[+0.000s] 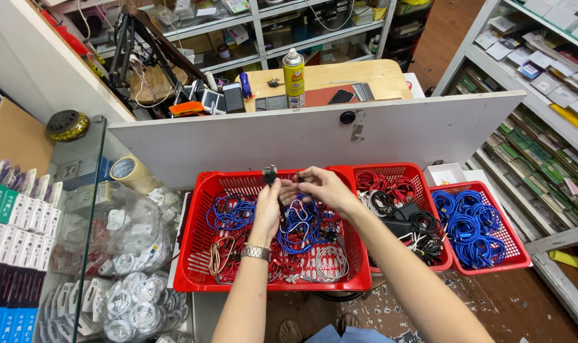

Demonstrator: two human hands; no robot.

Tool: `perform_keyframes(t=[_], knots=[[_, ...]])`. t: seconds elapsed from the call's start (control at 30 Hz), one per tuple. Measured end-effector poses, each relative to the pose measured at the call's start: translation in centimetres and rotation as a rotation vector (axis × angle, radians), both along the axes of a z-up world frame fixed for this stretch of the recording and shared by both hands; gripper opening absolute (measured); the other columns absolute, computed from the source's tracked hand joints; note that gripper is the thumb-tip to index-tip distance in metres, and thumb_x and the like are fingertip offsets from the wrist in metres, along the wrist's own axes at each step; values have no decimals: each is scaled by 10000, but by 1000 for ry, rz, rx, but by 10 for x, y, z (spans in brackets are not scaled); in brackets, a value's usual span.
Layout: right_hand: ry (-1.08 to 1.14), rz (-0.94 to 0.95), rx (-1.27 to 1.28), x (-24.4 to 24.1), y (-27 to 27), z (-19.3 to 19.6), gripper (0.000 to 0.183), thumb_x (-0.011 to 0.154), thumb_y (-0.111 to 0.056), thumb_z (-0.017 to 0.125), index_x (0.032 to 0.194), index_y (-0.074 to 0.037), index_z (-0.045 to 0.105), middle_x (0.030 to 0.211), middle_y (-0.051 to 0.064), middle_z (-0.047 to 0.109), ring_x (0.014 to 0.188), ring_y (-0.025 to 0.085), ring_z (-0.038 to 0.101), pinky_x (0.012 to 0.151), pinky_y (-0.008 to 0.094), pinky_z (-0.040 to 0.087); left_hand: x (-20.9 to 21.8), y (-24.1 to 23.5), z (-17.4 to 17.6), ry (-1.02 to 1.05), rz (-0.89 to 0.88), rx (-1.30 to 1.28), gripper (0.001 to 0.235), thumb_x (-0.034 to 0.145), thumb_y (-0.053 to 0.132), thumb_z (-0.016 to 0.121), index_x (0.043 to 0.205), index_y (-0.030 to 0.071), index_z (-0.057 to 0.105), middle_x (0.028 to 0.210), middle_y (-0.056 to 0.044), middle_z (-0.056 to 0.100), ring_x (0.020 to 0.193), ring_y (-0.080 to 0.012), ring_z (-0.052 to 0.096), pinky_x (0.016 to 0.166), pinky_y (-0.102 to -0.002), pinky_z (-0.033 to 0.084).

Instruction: The person sorts tangled cables in red baskets, picking up individual cables, untangling them, and coiling them by hand. They handle white, blue, and black cables, placing the coiled cables back into the baskets.

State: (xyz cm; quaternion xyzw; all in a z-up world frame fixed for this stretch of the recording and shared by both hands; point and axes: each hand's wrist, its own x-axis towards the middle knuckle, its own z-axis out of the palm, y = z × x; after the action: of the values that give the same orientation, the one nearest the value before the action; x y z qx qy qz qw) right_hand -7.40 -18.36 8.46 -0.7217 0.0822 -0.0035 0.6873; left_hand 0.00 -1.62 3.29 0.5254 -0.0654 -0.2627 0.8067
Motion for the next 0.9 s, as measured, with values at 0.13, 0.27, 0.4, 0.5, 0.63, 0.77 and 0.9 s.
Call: perform_keyframes(t=[0.13,0.27,0.4,0.5,0.63,0.77,0.9], knots=[[-16,-239,-132,16,18,-19,366,871,-181,765,1175,8,684,1001,120,745,852,151,709,754,328,600,-13,-18,1,19,-62,-2,267,1054,232,407,1057,54,605,842,-38,673,647,-132,609,633,-289,503],[-72,-149,-165,29,3,-23,389,891,-248,770,1187,-8,692,997,79,734,914,153,687,836,332,554,-10,-13,0,120,-159,-228,229,1102,254,457,978,75,524,703,28,484,556,-77,428,589,-273,454],[73,-15,398,25,3,-31,435,964,-386,536,1356,-198,511,1051,-55,703,947,94,666,890,291,535,3,-17,-1,227,-184,-309,240,1114,256,481,996,61,554,673,59,412,530,-52,344,530,-234,348],[-17,181,245,14,20,-43,478,1138,-400,442,1326,15,586,1057,-23,655,946,84,600,927,253,508,10,-22,1,75,-29,-183,225,1107,222,487,1045,29,587,683,66,435,549,-42,369,533,-232,349],[73,233,192,4,30,-51,407,1088,-371,395,1297,-76,581,781,5,554,667,102,511,648,269,477,14,-26,0,-47,239,-27,250,1071,215,423,1062,20,578,699,11,562,598,-83,534,576,-245,457],[-5,378,41,-5,26,-57,378,1114,-339,439,1267,-14,558,825,-7,525,728,87,518,713,293,532,31,-18,-14,252,486,-308,227,1089,199,426,1049,12,547,672,-5,477,578,-134,529,572,-271,487],[24,549,-68,-11,9,-82,471,1101,-373,457,1409,-53,616,887,-1,577,804,114,594,810,308,538,58,27,-24,307,476,-579,200,1064,195,473,952,51,554,600,32,405,451,-72,317,412,-251,243]])
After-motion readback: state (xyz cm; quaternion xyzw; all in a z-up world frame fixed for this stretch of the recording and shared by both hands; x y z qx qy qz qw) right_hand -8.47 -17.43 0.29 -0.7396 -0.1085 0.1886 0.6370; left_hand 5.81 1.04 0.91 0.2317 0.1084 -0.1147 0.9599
